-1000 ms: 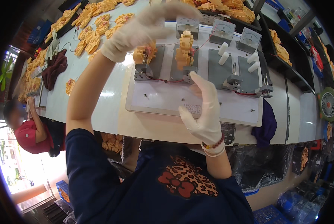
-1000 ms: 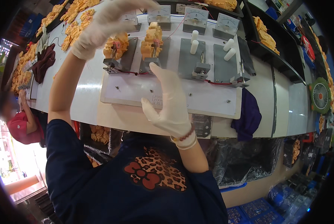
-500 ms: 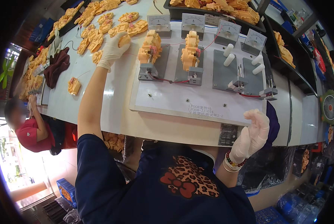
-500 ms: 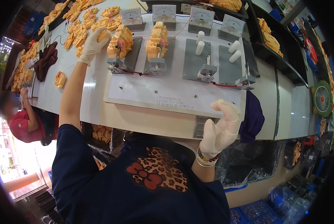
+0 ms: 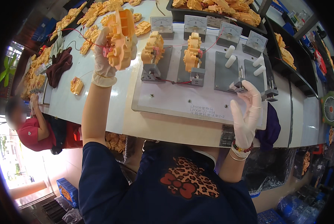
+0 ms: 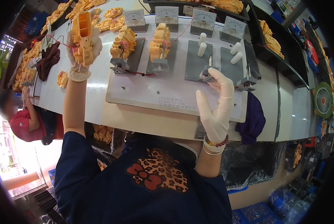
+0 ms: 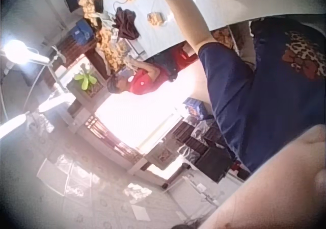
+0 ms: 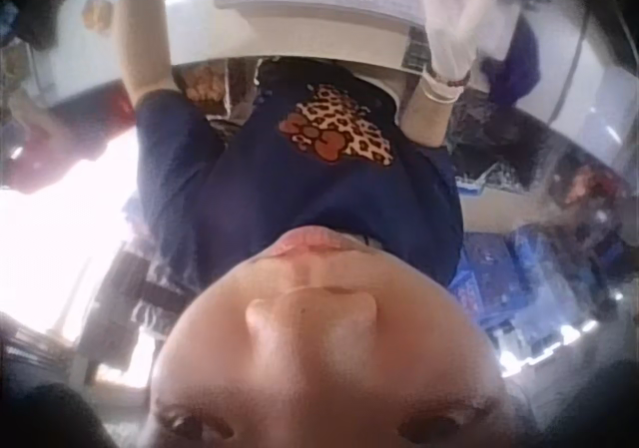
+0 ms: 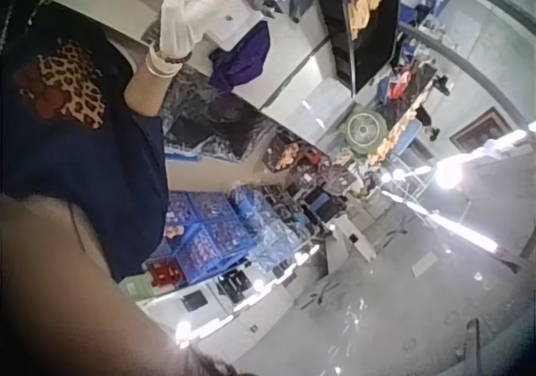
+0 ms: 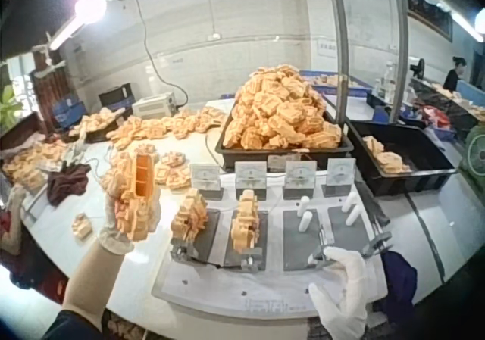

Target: Assembling and testing yellow plastic components on a workshop jig.

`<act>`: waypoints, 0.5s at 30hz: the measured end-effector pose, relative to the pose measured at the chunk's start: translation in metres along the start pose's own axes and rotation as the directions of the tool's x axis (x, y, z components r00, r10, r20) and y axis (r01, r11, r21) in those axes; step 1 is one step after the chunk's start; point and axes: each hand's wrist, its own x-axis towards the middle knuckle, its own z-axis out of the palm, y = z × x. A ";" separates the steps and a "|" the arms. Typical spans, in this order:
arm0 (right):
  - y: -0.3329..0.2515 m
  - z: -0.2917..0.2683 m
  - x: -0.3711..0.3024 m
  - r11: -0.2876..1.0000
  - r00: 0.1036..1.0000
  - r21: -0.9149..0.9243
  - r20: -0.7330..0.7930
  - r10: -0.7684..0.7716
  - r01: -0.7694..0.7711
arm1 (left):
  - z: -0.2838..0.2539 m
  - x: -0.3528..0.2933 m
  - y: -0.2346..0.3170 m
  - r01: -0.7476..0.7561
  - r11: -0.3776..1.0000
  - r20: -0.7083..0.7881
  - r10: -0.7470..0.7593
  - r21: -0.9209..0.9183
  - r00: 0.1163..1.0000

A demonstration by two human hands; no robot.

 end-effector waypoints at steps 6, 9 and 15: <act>0.014 0.004 -0.002 0.965 0.965 -0.031 0.009 -0.262 0.262 | 0.055 0.019 -0.003 0.034 0.992 -0.021 -0.032 0.118 0.999; 0.014 0.001 -0.002 0.969 0.970 -0.055 0.021 -0.242 0.242 | 0.131 0.038 -0.004 0.181 0.922 0.298 -0.289 0.342 0.910; 0.015 -0.003 -0.003 0.965 0.965 -0.036 0.041 -0.259 0.261 | 0.174 0.139 -0.089 0.093 0.488 0.297 -0.660 0.868 0.690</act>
